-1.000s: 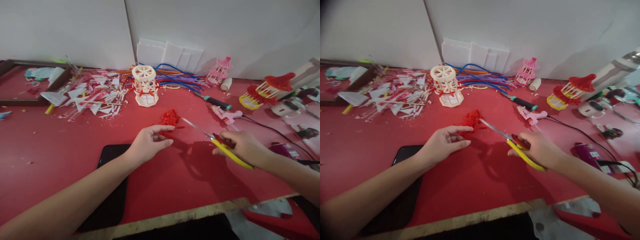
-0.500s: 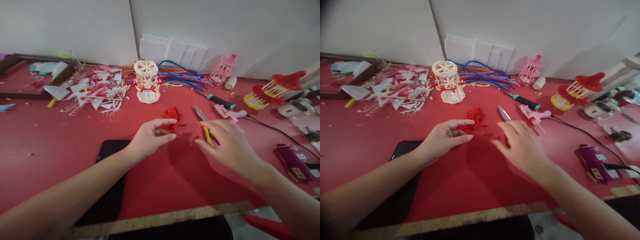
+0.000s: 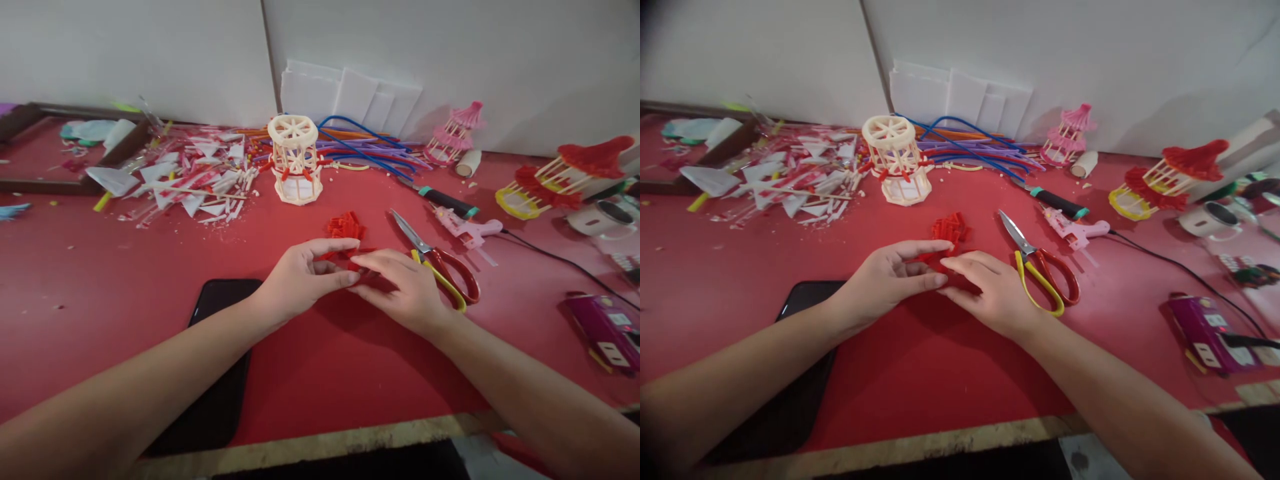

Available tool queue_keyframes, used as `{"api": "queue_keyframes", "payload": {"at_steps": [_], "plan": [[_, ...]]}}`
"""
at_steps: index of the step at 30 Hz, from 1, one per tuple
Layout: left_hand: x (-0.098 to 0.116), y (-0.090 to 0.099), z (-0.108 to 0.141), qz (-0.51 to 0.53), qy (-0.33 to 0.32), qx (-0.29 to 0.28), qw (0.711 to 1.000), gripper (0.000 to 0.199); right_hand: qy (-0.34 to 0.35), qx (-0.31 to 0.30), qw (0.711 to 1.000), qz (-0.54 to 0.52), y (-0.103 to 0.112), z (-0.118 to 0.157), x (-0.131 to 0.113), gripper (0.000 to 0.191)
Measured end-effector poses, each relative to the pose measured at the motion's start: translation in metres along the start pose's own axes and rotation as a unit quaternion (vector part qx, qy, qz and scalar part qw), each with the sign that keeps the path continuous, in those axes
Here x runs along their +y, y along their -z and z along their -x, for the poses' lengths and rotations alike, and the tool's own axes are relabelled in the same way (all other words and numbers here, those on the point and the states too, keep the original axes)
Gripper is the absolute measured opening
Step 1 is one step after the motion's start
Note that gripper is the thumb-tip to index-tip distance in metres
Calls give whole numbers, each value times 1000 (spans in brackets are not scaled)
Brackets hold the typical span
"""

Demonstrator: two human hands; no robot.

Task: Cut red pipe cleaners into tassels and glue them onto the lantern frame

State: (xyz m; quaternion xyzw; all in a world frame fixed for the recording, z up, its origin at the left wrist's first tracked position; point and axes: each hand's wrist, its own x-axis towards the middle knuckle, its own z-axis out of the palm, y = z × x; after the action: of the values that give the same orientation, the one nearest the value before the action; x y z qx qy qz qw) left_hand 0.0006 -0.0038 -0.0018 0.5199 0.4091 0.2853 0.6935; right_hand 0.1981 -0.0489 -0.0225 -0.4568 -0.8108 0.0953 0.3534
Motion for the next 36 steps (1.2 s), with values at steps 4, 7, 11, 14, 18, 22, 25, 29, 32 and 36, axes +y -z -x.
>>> {"api": "queue_keyframes", "payload": {"at_steps": [4,7,11,14,18,22,25,29,32,36], "plan": [[-2,0,0,26,13,1,1000,54,-4,20,1000,-6,-1,1,-1,23],[-4,0,0,50,8,-4,999,56,-22,22,999,-30,-3,2,-3,29],[-4,0,1,47,4,4,999,55,-61,36,994,-87,-3,0,-9,16],[-2,-2,2,21,-3,9,1000,51,-111,48,981,-154,-3,-1,-13,4],[-2,2,-1,4,-50,47,998,48,-189,51,949,-246,-6,1,-14,8],[-5,15,-7,-22,-95,94,991,48,-224,55,920,-318,-9,5,-9,8],[-6,21,-12,-68,-91,118,987,52,-229,32,912,-338,-8,6,-5,10],[-7,21,-13,-108,-107,134,979,46,-230,24,928,-292,-4,4,-5,9],[-8,20,-12,-110,-137,147,973,43,-245,49,926,-283,-4,2,-4,4],[-8,18,-10,-78,-157,168,970,44,-260,56,924,-274,-9,3,-1,12]]}}
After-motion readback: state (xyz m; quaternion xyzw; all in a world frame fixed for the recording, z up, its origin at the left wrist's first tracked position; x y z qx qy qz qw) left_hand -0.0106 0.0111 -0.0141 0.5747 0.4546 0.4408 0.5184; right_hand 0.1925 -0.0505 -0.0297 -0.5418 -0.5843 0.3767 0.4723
